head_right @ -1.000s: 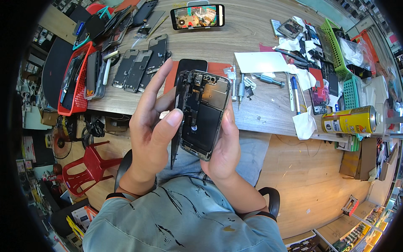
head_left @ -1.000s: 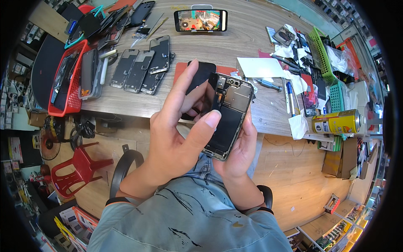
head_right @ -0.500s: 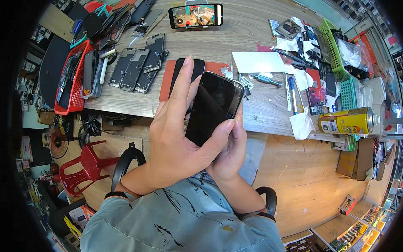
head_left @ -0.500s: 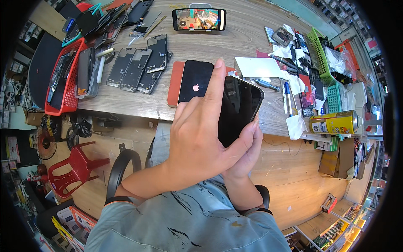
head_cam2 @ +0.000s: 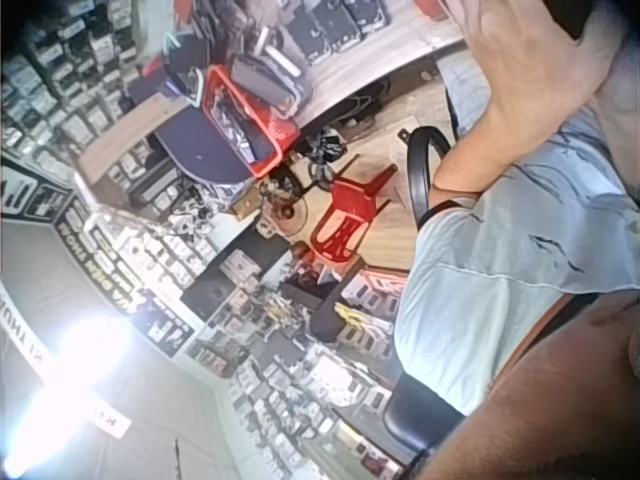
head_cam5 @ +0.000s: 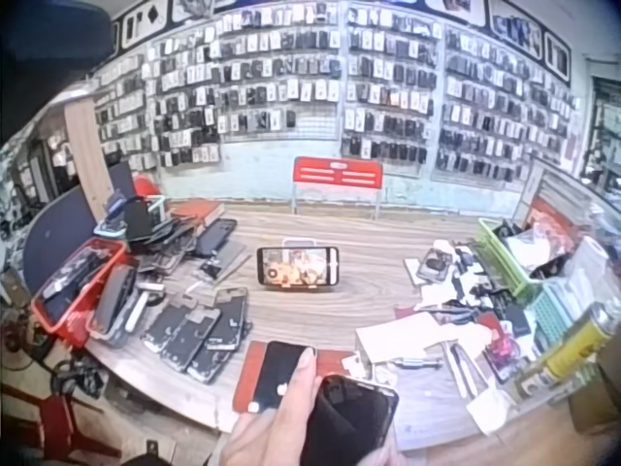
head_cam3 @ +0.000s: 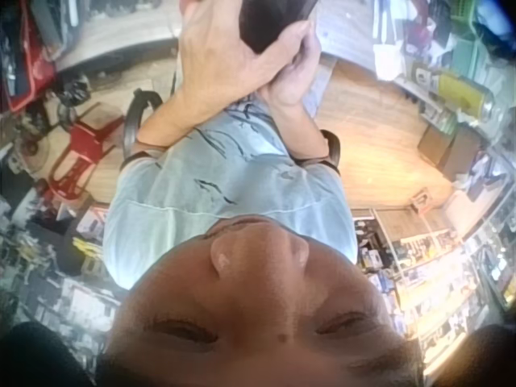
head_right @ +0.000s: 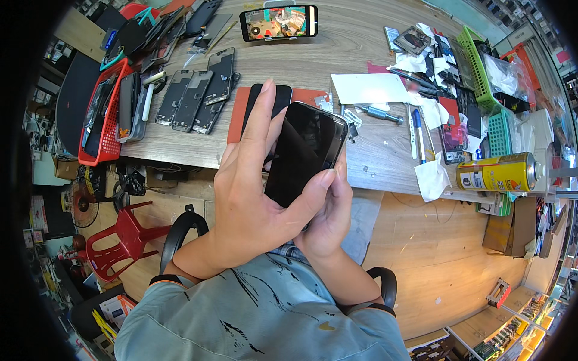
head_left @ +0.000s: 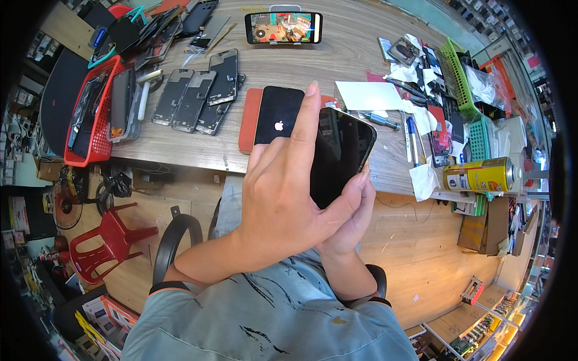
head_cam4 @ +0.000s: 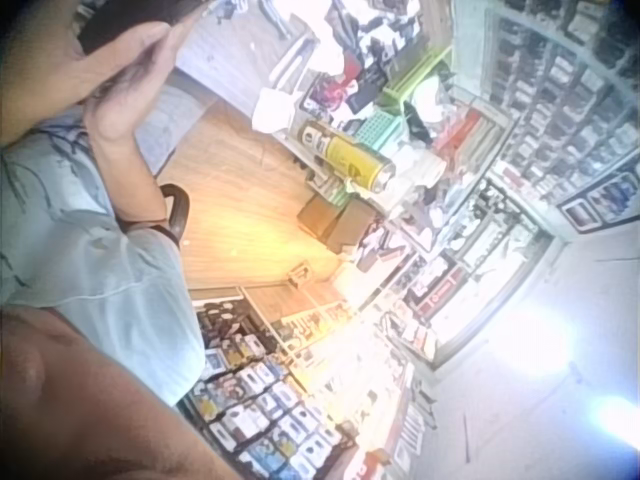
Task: The person removes the back cover of a smartphone, disconnects the battery, and replaces it with a new one. The person then reconnects the battery, closes the back cover, and tests the device by turning it on. The process is repeated on a second smartphone.
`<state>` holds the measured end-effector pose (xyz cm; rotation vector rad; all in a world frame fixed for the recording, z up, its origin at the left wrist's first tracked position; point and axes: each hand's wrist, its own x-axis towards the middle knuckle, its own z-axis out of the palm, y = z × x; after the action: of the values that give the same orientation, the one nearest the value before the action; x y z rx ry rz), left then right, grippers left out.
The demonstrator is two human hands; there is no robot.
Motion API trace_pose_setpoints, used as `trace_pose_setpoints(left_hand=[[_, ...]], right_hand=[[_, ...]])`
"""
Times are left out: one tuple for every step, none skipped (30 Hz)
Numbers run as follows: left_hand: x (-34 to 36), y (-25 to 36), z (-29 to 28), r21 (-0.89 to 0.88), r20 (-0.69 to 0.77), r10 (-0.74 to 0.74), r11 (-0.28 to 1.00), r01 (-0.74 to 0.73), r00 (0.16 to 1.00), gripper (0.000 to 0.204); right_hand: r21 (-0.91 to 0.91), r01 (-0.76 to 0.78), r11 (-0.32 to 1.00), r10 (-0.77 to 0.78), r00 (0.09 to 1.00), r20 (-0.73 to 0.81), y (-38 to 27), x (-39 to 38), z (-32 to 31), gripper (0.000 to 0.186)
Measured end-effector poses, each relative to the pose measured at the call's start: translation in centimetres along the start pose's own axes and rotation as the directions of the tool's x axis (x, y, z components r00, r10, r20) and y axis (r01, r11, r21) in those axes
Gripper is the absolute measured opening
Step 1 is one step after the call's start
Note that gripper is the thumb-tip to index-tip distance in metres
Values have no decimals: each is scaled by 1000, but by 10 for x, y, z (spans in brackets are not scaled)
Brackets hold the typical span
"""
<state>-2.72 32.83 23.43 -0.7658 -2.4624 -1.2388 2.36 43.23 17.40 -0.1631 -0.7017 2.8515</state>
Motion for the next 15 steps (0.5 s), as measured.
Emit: trace_pose_setpoints(left_hand=[[0,0,0,11,4,3,1000,-3,1000,93],[0,0,0,15,4,4,1000,-4,1000,93],[0,1,0,21,4,5,1000,-5,1000,93],[0,1,0,20,1,3,1000,-3,1000,93],[0,1,0,19,0,1,1000,-1,1000,93],[0,1,0,17,-1,-1,1000,1,1000,93],[0,1,0,15,0,-3,1000,2,1000,94],[0,1,0,10,-1,-4,1000,4,1000,94],[0,1,1,5,-2,-6,1000,6,1000,95],[0,0,1,-3,-5,-7,1000,7,1000,96],[-1,0,1,-6,-5,-7,1000,7,1000,96],[-1,0,2,-11,-6,-7,1000,7,1000,97],[-1,0,2,-10,-4,-4,1000,4,1000,98],[-1,-1,2,-12,-4,-3,1000,3,1000,98],[-1,-1,3,-16,-4,-1,1000,1,1000,98]], right_hand=[[-4,0,1000,0,1000,-9,0,0,0,57],[-9,0,1000,0,1000,-18,0,0,0,57],[-9,4,1000,-4,1000,-11,0,0,1,57],[-9,8,1000,-8,1000,-4,0,1,1,57],[-9,12,1000,-12,1000,3,0,1,1,57],[-14,13,1000,-13,1000,4,0,1,1,57],[-19,15,1000,-15,1000,4,0,1,1,57],[-24,16,1000,-16,1000,4,1,1,1,57],[-26,14,1000,-14,1000,3,0,1,2,57],[-28,11,1000,-11,1000,1,0,1,3,58],[-31,9,999,-9,1000,-1,0,1,4,58],[-33,9,999,-9,1000,-9,0,1,5,59],[-35,8,999,-9,1000,-16,0,0,6,59],[-37,8,999,-8,1000,-23,0,0,6,59],[-41,7,999,-8,1000,-27,0,0,5,60]])
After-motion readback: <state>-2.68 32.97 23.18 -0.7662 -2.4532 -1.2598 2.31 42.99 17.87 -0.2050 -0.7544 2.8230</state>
